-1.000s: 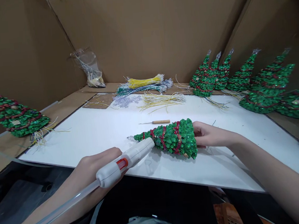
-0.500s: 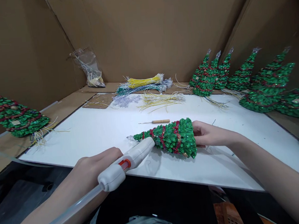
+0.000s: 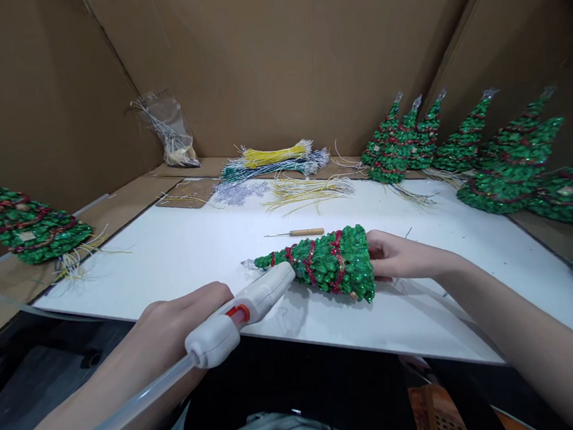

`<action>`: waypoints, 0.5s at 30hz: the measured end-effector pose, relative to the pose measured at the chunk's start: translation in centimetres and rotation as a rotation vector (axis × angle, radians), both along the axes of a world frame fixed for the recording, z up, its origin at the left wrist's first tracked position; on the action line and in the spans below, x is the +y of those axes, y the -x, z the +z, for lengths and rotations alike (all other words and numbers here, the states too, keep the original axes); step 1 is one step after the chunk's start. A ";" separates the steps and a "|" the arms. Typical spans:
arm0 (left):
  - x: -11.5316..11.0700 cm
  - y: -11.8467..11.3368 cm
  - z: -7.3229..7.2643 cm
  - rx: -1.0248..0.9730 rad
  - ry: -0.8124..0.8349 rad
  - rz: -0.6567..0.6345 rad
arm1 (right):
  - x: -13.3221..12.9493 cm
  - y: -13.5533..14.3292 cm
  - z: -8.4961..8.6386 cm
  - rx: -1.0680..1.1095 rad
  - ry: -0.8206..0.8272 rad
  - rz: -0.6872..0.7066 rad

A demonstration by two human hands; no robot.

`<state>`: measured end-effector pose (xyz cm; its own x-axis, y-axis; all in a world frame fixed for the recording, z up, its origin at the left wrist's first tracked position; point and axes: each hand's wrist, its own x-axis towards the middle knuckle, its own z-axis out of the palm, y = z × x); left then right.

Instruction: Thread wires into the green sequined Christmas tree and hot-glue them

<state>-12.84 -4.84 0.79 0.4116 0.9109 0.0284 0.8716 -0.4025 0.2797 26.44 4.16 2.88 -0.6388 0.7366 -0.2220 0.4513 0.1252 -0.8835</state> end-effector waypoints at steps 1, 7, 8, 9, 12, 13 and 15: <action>1.4 -1.6 1.8 0.052 0.116 -0.069 | 0.0 0.0 0.0 0.004 -0.002 0.001; 3.2 -4.9 5.3 0.067 0.110 -0.062 | 0.1 0.1 0.0 0.009 -0.008 -0.003; 2.9 -4.8 5.1 0.071 0.109 -0.058 | 0.1 0.1 0.1 0.013 -0.007 0.005; 2.8 -4.6 5.0 0.073 0.109 -0.059 | 0.1 0.1 0.1 0.018 -0.009 0.012; 2.7 -4.3 4.8 0.072 0.095 -0.074 | 0.1 0.2 0.2 0.027 -0.019 0.027; 2.7 -4.3 4.8 0.069 0.086 -0.083 | 0.0 0.2 0.2 0.030 -0.022 0.030; 2.9 -4.4 4.7 0.056 0.077 -0.098 | 0.0 0.2 0.2 0.033 -0.020 0.034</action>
